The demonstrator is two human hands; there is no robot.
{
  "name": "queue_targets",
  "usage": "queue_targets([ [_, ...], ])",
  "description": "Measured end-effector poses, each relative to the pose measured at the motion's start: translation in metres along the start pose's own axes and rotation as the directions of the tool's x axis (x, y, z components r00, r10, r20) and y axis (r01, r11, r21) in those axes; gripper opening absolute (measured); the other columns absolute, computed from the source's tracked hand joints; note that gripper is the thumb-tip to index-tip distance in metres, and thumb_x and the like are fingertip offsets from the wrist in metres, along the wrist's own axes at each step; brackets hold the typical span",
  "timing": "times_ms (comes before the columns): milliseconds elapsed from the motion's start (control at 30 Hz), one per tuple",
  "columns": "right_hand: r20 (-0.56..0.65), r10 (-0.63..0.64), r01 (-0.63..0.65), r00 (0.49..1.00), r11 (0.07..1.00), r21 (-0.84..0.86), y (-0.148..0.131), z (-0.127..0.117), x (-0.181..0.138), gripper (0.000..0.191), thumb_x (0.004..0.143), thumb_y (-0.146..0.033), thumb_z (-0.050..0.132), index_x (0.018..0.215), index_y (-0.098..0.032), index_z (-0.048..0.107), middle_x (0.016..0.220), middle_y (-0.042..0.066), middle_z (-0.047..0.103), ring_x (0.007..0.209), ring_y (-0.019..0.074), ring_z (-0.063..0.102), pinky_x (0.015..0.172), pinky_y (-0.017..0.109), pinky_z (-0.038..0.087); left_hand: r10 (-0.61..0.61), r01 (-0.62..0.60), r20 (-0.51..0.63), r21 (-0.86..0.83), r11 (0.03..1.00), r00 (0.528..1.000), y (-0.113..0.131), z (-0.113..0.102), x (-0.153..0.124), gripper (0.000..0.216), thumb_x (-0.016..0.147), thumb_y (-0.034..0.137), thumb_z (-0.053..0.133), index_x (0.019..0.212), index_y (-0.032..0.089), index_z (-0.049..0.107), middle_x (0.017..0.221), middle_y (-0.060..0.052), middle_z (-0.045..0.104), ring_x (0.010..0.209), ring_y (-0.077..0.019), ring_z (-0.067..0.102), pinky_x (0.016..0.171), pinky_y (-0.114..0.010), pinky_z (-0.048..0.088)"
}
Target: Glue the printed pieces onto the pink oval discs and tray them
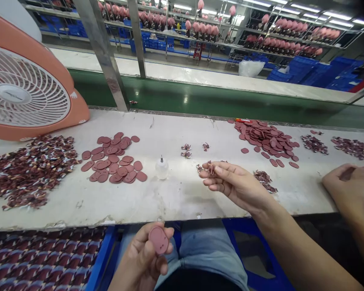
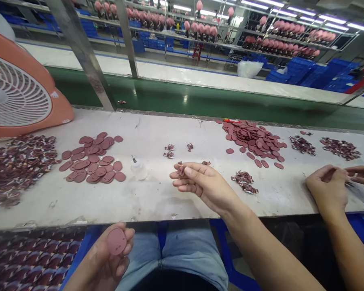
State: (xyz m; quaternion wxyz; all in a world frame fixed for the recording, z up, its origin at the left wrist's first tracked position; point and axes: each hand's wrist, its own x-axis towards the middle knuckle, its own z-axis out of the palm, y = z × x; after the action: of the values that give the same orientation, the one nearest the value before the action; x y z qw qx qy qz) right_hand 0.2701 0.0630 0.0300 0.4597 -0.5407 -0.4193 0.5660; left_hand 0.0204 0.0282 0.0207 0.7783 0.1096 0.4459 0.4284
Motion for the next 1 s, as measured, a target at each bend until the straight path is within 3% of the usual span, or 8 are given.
queue_targets([
  [133,0.117,0.026,-0.045,0.993,0.986,0.159,0.000,0.026,-0.016,0.028,0.088,-0.043,0.069,0.108,-0.024,0.067,0.107,0.005,0.074,0.089,0.0134,0.073,0.076,0.021,0.059,-0.033,0.033,0.021,0.016,0.999,0.999,0.001,0.002,-0.003,0.040,0.045,0.035,0.094,0.078,0.020,0.078,0.074,-0.003,0.077,0.056,-0.0105,0.066,0.041,-0.013,0.048],
  [333,0.206,-0.019,-0.017,0.978,0.985,0.172,0.000,0.052,-0.024,0.013,0.088,-0.032,0.072,0.100,-0.029,0.071,0.099,-0.003,0.072,0.083,0.0065,0.066,0.077,0.014,0.054,-0.042,0.042,0.004,0.026,0.999,0.999,-0.001,-0.005,-0.009,0.038,0.053,0.039,0.091,0.082,0.020,0.077,0.077,-0.002,0.073,0.060,-0.0104,0.066,0.046,-0.015,0.050],
  [500,0.311,-0.040,0.058,0.949,0.997,-0.048,-0.015,0.068,-0.038,0.010,0.091,-0.023,0.067,0.099,-0.029,0.071,0.094,-0.004,0.072,0.084,0.0076,0.067,0.077,0.014,0.054,-0.082,0.081,0.179,0.014,0.997,0.980,-0.005,-0.020,-0.005,0.036,0.060,0.041,0.088,0.087,0.020,0.076,0.075,-0.001,0.071,0.064,-0.0105,0.065,0.048,-0.015,0.051],
  [667,0.359,-0.085,0.208,0.929,0.924,-0.320,-0.026,0.076,-0.044,0.010,0.086,-0.020,0.070,0.093,-0.026,0.070,0.087,-0.005,0.073,0.079,0.0077,0.067,0.071,0.011,0.052,-0.057,0.058,0.291,0.003,0.998,0.955,-0.009,-0.028,-0.004,0.033,0.066,0.043,0.083,0.085,0.018,0.076,0.068,0.000,0.066,0.058,-0.0078,0.060,0.050,-0.014,0.051],
  [800,0.408,-0.160,0.325,0.899,0.868,-0.376,-0.027,0.081,-0.041,0.011,0.085,-0.017,0.072,0.091,-0.026,0.072,0.081,-0.007,0.070,0.071,0.0041,0.064,0.067,0.008,0.049,-0.060,0.070,0.319,-0.021,0.997,0.946,-0.008,-0.027,-0.006,0.027,0.069,0.042,0.081,0.071,0.017,0.072,0.067,0.000,0.065,0.060,-0.0082,0.061,0.051,-0.014,0.052],
  [1000,0.444,-0.172,0.368,0.879,0.837,-0.404,-0.025,0.083,-0.041,0.014,0.087,-0.016,0.071,0.096,-0.027,0.072,0.084,-0.006,0.071,0.073,0.0038,0.065,0.068,0.009,0.049,-0.087,0.099,0.321,-0.021,0.995,0.943,-0.007,-0.027,-0.006,0.029,0.068,0.043,0.082,0.066,0.017,0.070,0.064,0.001,0.066,0.051,-0.0054,0.058,0.050,-0.013,0.051],
])
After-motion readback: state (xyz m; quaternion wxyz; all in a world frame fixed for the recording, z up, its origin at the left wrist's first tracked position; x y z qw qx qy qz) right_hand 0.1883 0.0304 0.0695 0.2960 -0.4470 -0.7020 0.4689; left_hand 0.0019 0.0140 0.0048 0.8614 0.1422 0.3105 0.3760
